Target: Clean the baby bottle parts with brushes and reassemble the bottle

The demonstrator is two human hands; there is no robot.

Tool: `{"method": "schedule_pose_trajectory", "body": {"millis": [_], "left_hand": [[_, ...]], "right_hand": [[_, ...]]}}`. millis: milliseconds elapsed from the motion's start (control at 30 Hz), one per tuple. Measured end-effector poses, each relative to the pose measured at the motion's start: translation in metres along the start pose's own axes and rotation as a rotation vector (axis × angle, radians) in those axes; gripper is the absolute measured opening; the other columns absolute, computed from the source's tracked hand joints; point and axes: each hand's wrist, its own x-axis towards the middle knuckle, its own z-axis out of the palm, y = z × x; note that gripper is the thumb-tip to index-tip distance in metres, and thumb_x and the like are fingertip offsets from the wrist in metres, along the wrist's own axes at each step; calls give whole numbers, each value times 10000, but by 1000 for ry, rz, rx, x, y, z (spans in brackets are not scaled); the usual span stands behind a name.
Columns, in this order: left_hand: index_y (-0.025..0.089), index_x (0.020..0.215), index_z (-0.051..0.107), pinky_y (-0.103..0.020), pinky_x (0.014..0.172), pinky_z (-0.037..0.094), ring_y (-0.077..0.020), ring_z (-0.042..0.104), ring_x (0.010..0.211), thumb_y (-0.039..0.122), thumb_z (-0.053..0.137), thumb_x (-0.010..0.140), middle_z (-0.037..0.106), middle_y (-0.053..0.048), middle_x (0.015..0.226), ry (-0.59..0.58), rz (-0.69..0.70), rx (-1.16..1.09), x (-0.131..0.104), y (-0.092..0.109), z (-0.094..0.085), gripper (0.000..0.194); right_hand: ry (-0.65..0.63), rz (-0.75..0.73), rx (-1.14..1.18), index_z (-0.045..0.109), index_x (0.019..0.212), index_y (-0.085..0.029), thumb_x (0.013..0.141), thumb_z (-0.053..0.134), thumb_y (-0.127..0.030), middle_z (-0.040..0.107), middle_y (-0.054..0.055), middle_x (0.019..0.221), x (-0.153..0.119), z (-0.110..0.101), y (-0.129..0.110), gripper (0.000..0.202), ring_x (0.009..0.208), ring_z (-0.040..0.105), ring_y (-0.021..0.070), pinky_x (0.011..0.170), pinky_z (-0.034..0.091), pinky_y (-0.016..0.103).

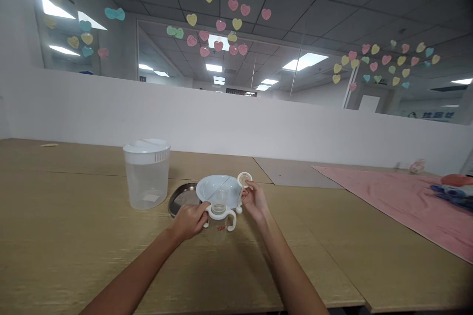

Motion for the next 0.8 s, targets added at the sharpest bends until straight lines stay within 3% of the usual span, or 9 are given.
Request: {"method": "schedule_pose_trajectory", "body": {"millis": [433, 800], "left_hand": [[154, 899, 530, -253, 452, 290, -150, 568, 452, 165, 288, 861, 609, -1, 551, 24, 4, 22, -2, -2, 3, 246], [147, 893, 551, -254, 468, 305, -149, 564, 457, 169, 297, 856, 614, -7, 548, 1, -25, -11, -1, -2, 1, 257]], "right_hand": [[-46, -6, 71, 520, 678, -153, 562, 654, -10, 541, -51, 558, 3, 1, 2, 228, 459, 457, 34, 446, 408, 123], [-32, -76, 30, 532, 680, -151, 594, 695, -92, 542, -44, 568, 3, 1, 2, 194, 425, 401, 27, 388, 367, 136]]}}
